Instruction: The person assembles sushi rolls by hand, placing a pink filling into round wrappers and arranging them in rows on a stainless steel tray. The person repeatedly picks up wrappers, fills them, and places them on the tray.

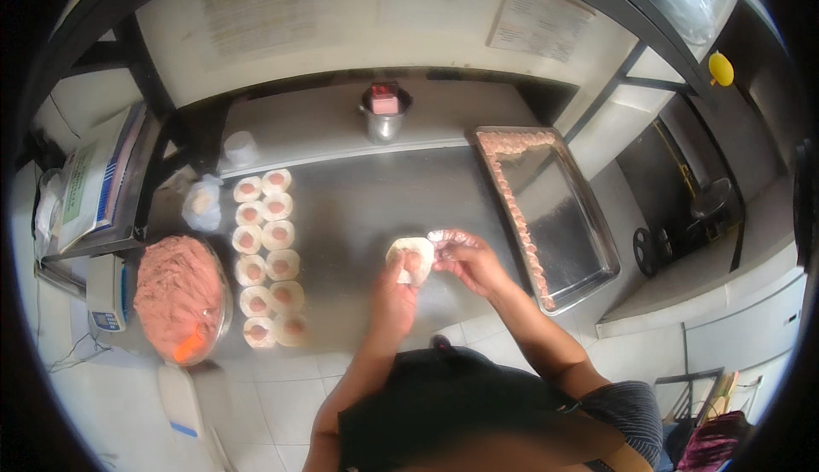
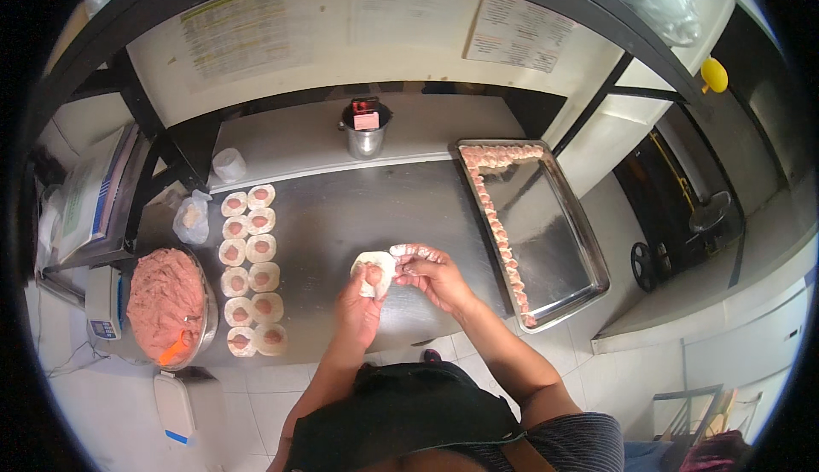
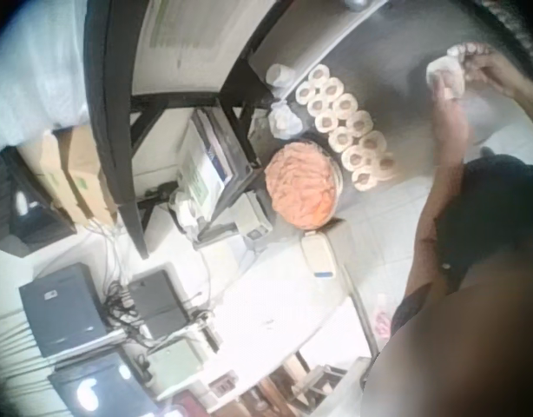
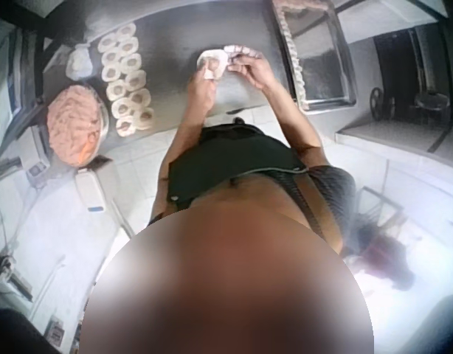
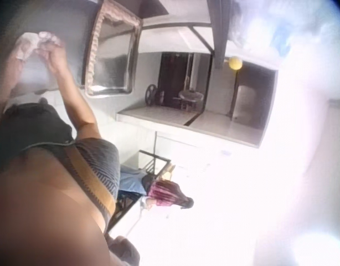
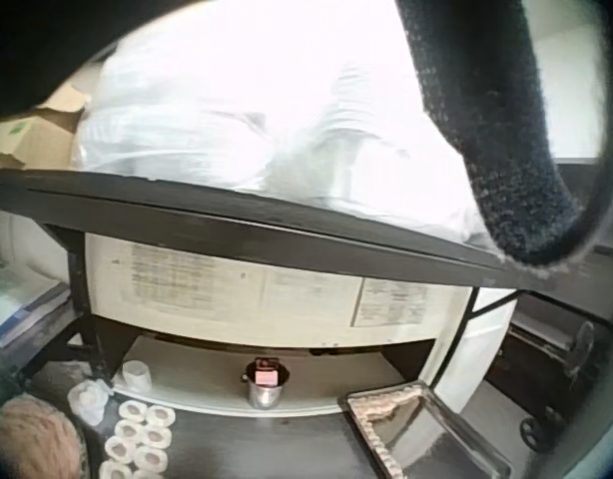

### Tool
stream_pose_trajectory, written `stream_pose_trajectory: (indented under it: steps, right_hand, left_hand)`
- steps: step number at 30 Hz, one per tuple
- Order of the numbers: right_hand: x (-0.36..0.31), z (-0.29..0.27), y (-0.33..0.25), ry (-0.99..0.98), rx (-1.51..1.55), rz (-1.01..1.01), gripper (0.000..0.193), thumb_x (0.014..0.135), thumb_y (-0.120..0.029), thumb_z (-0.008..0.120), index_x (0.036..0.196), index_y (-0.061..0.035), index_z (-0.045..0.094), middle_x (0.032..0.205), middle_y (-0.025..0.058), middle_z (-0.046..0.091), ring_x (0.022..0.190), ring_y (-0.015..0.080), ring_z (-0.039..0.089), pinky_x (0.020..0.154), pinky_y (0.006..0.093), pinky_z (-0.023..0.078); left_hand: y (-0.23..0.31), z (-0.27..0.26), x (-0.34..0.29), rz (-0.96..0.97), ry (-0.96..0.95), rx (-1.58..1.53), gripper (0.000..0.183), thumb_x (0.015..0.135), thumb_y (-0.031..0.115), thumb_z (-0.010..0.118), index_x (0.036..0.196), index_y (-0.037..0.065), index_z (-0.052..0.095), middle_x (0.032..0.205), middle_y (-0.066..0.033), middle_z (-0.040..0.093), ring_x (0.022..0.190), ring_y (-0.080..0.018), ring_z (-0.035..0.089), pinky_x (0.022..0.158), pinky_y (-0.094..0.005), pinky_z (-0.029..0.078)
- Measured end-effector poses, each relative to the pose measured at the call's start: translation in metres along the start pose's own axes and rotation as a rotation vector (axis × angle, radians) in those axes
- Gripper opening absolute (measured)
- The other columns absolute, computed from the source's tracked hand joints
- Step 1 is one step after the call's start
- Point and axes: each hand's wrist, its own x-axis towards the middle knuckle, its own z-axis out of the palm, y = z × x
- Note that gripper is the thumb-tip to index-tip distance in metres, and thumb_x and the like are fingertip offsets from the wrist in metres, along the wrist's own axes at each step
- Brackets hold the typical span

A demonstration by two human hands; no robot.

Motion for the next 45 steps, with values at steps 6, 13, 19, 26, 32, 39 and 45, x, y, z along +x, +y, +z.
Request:
stream_pose_trajectory:
  steps: [6,13,19,26,32,39,45]
  right_hand:
    - [-0.044,-0.022,-0.004,0.065,-0.531,-0.395,0.025,0.084,-0.001,0.07,0.109,0.0007,0.067,0.101,0.0047,0.06,0.091,0.0118,0.059,0.081,0.0262,0.048]
    - [-0.077,-0.068,-0.03,0.061,-0.392,-0.411,0.018,0.085,0.0,0.069,0.103,-0.0006,0.071,0.103,0.004,0.057,0.093,0.0119,0.057,0.079,0.0242,0.047]
    - [-0.086,-0.101,-0.034,0.011,-0.314,-0.468,0.018,0.089,-0.001,0.064,0.107,0.0002,0.069,0.105,0.0048,0.056,0.092,0.013,0.056,0.081,0.0268,0.047]
    - [-0.079,-0.091,-0.037,-0.024,0.029,-0.289,0.016,0.093,-0.005,0.06,0.106,0.0004,0.068,0.106,0.0072,0.063,0.091,0.0151,0.059,0.078,0.0289,0.049]
    - [-0.072,-0.043,-0.033,-0.093,0.182,-0.226,0.015,0.093,-0.007,0.06,0.104,0.0013,0.066,0.1,0.01,0.068,0.083,0.0157,0.061,0.073,0.0296,0.05]
    - [-0.068,0.016,-0.016,-0.252,0.248,-0.122,0.011,0.093,-0.009,0.062,0.099,-0.0005,0.065,0.094,0.0081,0.067,0.08,0.0146,0.061,0.069,0.0285,0.05]
    - [-0.061,0.066,-0.007,-0.238,0.264,-0.019,0.007,0.092,-0.009,0.063,0.093,-0.0022,0.063,0.087,0.006,0.064,0.075,0.0117,0.058,0.064,0.0257,0.048]
  left_hand:
    - [-0.044,0.036,-0.014,-0.08,-0.016,0.009,0.023,0.097,0.024,0.055,0.112,0.008,0.059,0.104,-0.0027,0.065,0.093,-0.0137,0.062,0.081,-0.0298,0.052]
    - [-0.089,0.065,-0.021,-0.138,-0.088,0.059,0.018,0.094,0.019,0.057,0.109,0.009,0.06,0.102,-0.0034,0.066,0.091,-0.0145,0.062,0.072,-0.0289,0.052]
    - [-0.118,0.081,-0.021,-0.105,-0.113,0.136,0.02,0.093,0.016,0.057,0.11,0.007,0.059,0.104,-0.0051,0.065,0.095,-0.0161,0.062,0.077,-0.0291,0.052]
    - [-0.099,0.082,-0.036,-0.065,-0.184,-0.228,0.026,0.091,0.005,0.053,0.117,0.0,0.055,0.114,-0.0109,0.062,0.11,-0.0206,0.059,0.094,-0.031,0.051]
    - [-0.077,0.079,-0.065,0.235,-0.112,-0.112,0.024,0.092,0.002,0.053,0.115,-0.002,0.057,0.118,-0.0122,0.06,0.115,-0.0218,0.057,0.1,-0.0331,0.047]
    - [-0.034,0.057,-0.093,0.778,-0.013,0.587,0.032,0.094,0.009,0.057,0.125,0.001,0.052,0.122,-0.0124,0.058,0.109,-0.0225,0.06,0.091,-0.0342,0.051]
    - [-0.003,0.051,-0.111,0.336,-0.114,-0.105,0.032,0.096,0.015,0.054,0.126,0.002,0.051,0.122,-0.014,0.059,0.102,-0.0227,0.062,0.084,-0.0333,0.054]
